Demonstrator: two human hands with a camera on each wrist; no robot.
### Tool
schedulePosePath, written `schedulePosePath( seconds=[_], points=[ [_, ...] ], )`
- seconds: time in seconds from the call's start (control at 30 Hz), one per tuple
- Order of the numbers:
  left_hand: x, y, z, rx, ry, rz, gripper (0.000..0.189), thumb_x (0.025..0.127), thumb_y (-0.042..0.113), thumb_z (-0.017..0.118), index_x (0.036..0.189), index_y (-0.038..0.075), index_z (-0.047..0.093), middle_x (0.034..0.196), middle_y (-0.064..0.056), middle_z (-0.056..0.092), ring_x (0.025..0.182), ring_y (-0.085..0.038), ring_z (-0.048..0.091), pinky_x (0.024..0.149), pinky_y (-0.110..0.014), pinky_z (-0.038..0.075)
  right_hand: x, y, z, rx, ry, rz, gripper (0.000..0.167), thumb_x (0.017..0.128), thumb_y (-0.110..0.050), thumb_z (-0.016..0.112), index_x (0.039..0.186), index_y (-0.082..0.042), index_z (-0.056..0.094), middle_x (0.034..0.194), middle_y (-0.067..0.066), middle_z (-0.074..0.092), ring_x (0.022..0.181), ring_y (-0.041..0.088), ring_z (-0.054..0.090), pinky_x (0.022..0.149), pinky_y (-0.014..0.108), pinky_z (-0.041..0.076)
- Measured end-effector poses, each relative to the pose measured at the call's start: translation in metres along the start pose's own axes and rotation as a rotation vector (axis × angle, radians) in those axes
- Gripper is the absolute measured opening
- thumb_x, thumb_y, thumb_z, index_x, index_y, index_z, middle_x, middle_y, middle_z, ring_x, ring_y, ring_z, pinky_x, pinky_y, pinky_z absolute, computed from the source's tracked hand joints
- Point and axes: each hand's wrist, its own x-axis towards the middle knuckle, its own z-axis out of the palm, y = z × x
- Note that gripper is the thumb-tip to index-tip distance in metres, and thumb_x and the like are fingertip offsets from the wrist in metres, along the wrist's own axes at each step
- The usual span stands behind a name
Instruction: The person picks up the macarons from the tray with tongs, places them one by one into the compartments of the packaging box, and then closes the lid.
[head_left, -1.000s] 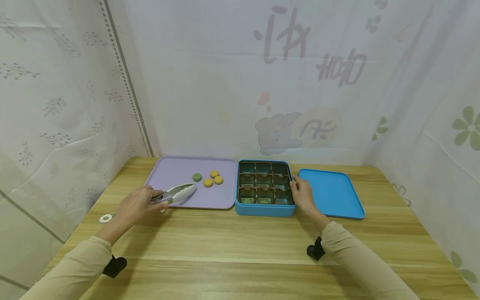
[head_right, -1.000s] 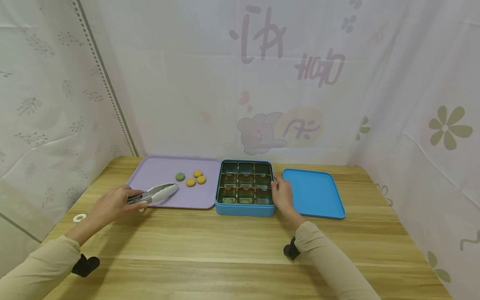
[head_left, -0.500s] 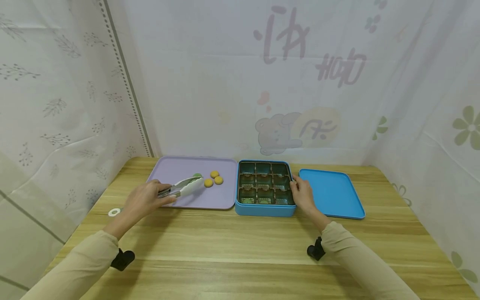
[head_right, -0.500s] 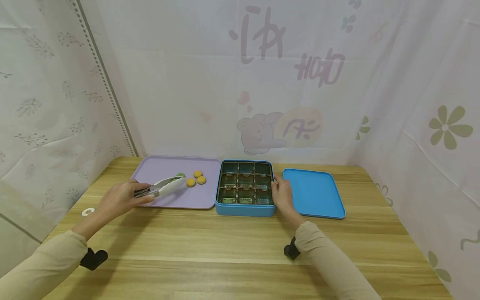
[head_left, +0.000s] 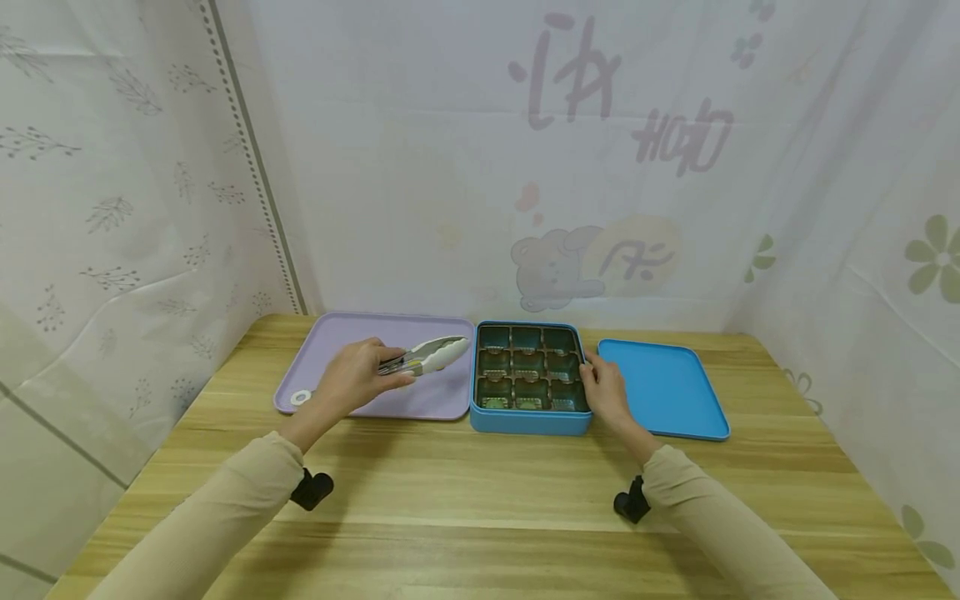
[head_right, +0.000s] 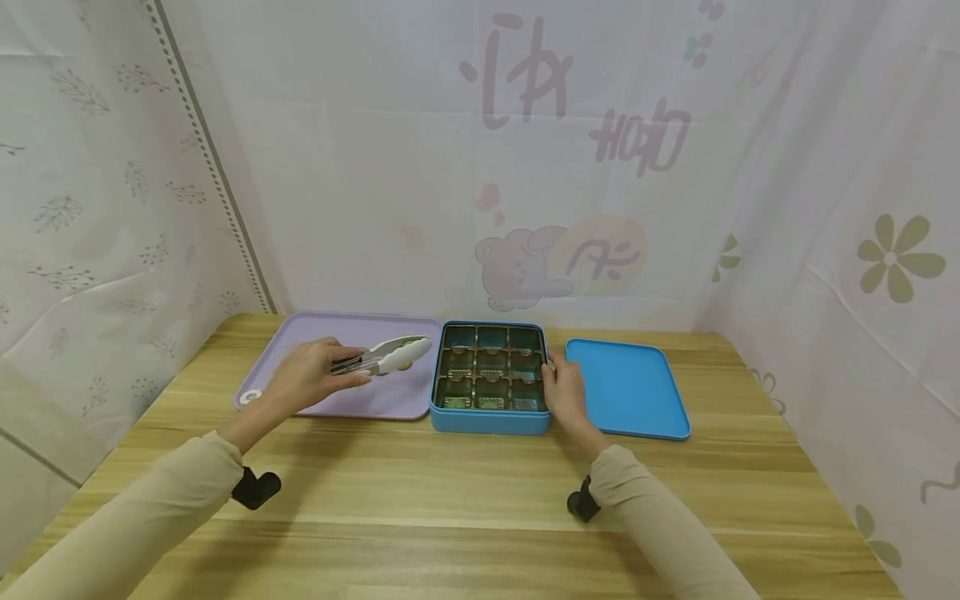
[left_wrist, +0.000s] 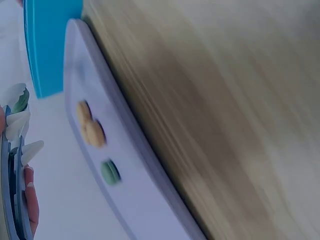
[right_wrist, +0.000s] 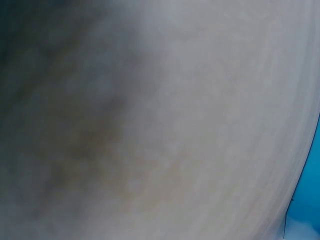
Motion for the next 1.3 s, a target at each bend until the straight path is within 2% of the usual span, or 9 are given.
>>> schedulePosePath(
  seconds=[0.27, 0.43, 0.57, 0.83, 0.97, 1.3],
  points=[
    [0.018, 0.024, 0.018, -0.033, -0.006, 0.035, 0.047, 0.076, 0.036, 0.076, 0.114, 0.009, 0.069, 0.086, -0.007, 0.063, 0.065, -0.016, 0.048, 0.054, -0.028, 0.036, -0.001, -0.001, 0.001, -0.001, 0.002, -0.005, 0.036, 0.098, -0.008, 0.047, 0.13, 0.009, 0.05, 0.059, 0.008, 0.043, 0.063, 0.022, 0.037, 0.061, 0.033, 0.029],
    [0.024, 0.032, 0.028, -0.058, -0.002, 0.064, 0.042, 0.077, 0.036, 0.076, 0.109, 0.01, 0.071, 0.085, -0.007, 0.063, 0.065, -0.015, 0.049, 0.054, -0.028, 0.037, -0.001, -0.001, 0.002, 0.001, 0.009, -0.006, 0.035, 0.098, -0.007, 0.048, 0.129, 0.009, 0.05, 0.06, 0.008, 0.044, 0.064, 0.022, 0.038, 0.06, 0.032, 0.03],
    [0.026, 0.036, 0.034, -0.04, 0.016, 0.082, 0.042, 0.076, 0.036, 0.077, 0.107, 0.008, 0.072, 0.087, -0.008, 0.065, 0.064, -0.014, 0.05, 0.053, -0.028, 0.038, -0.001, 0.001, 0.003, 0.005, 0.019, -0.012, 0.035, 0.097, -0.006, 0.048, 0.128, 0.01, 0.051, 0.06, 0.008, 0.044, 0.063, 0.022, 0.038, 0.06, 0.032, 0.029],
    [0.034, 0.043, 0.044, -0.01, -0.05, 0.018, 0.047, 0.076, 0.037, 0.076, 0.113, 0.009, 0.069, 0.092, -0.009, 0.065, 0.065, -0.014, 0.051, 0.052, -0.025, 0.038, -0.001, 0.002, 0.003, 0.018, 0.022, -0.023, 0.035, 0.097, -0.006, 0.048, 0.129, 0.009, 0.051, 0.055, 0.006, 0.041, 0.056, 0.02, 0.036, 0.056, 0.031, 0.03],
    [0.035, 0.044, 0.046, 0.0, -0.057, -0.009, 0.049, 0.076, 0.039, 0.076, 0.115, 0.01, 0.069, 0.091, -0.008, 0.065, 0.064, -0.014, 0.049, 0.051, -0.025, 0.037, 0.0, 0.002, 0.003, 0.018, 0.017, -0.021, 0.035, 0.098, -0.007, 0.048, 0.129, 0.009, 0.051, 0.056, 0.006, 0.041, 0.056, 0.019, 0.036, 0.055, 0.031, 0.03],
    [0.034, 0.049, 0.048, 0.031, -0.033, 0.021, 0.052, 0.075, 0.041, 0.077, 0.116, 0.009, 0.068, 0.085, -0.005, 0.06, 0.062, -0.013, 0.046, 0.051, -0.025, 0.035, 0.001, 0.002, 0.001, 0.021, 0.011, -0.016, 0.036, 0.098, -0.007, 0.047, 0.13, 0.009, 0.05, 0.057, 0.008, 0.042, 0.06, 0.021, 0.036, 0.058, 0.032, 0.03]
  ],
)
